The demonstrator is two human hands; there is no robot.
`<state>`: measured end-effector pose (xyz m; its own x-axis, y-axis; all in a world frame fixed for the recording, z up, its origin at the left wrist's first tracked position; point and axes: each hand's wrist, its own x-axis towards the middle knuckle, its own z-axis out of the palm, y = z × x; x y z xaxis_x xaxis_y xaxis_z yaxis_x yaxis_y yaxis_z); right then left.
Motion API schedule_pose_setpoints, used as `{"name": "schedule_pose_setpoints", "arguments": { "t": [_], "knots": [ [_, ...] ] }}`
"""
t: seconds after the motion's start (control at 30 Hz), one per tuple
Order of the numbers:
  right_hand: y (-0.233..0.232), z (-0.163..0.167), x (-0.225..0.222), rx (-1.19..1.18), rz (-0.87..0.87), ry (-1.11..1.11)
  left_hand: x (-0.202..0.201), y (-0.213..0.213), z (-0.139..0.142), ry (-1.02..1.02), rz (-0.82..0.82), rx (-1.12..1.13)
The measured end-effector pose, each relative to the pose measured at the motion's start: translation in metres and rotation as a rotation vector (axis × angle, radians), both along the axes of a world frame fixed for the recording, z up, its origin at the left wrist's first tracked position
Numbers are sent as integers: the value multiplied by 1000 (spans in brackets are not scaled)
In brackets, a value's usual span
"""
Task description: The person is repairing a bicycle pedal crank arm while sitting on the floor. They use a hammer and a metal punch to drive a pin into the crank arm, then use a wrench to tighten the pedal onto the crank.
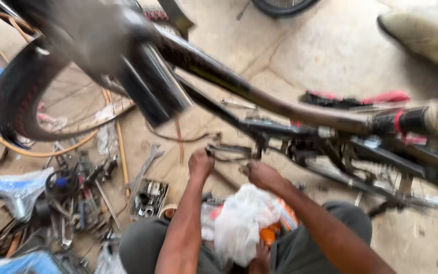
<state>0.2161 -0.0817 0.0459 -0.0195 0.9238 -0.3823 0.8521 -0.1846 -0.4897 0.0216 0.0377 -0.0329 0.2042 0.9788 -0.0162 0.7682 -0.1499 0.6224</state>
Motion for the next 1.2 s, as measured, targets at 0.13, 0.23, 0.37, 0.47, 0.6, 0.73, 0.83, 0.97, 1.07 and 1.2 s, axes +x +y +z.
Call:
{"name": "schedule_pose_setpoints", "arguments": {
  "t": [0.13,0.23,0.37,0.47,0.6,0.73,0.83,0.97,1.07,1.2],
  "knots": [
    [-10,-16,-10,-22,-111,2,0,-6,4,-30,-1,-90],
    [-7,-31,-11,74,-25,-87,-2,-7,6,-74,12,-95],
    [-1,-42,-8,58,-14,-211,-2,-9,2,-79,47,-84],
    [0,-50,-13,28,-67,-132,0,-3,-4,-47,40,-44],
    [9,-63,-25,451,-36,12,4,7,-12,99,6,16],
    [17,-62,-26,356,-119,91,10,-3,-5,204,-38,47],
    [12,-60,-18,227,-177,136,16,-8,-1,28,34,-39],
    [2,-47,-7,244,-141,32,23,-5,18,11,-10,-38],
    [0,-43,-4,236,-95,-39,22,-2,20,6,-11,-21],
    [12,-42,-4,329,-55,-91,20,2,13,12,-6,-90]
  ]
}}
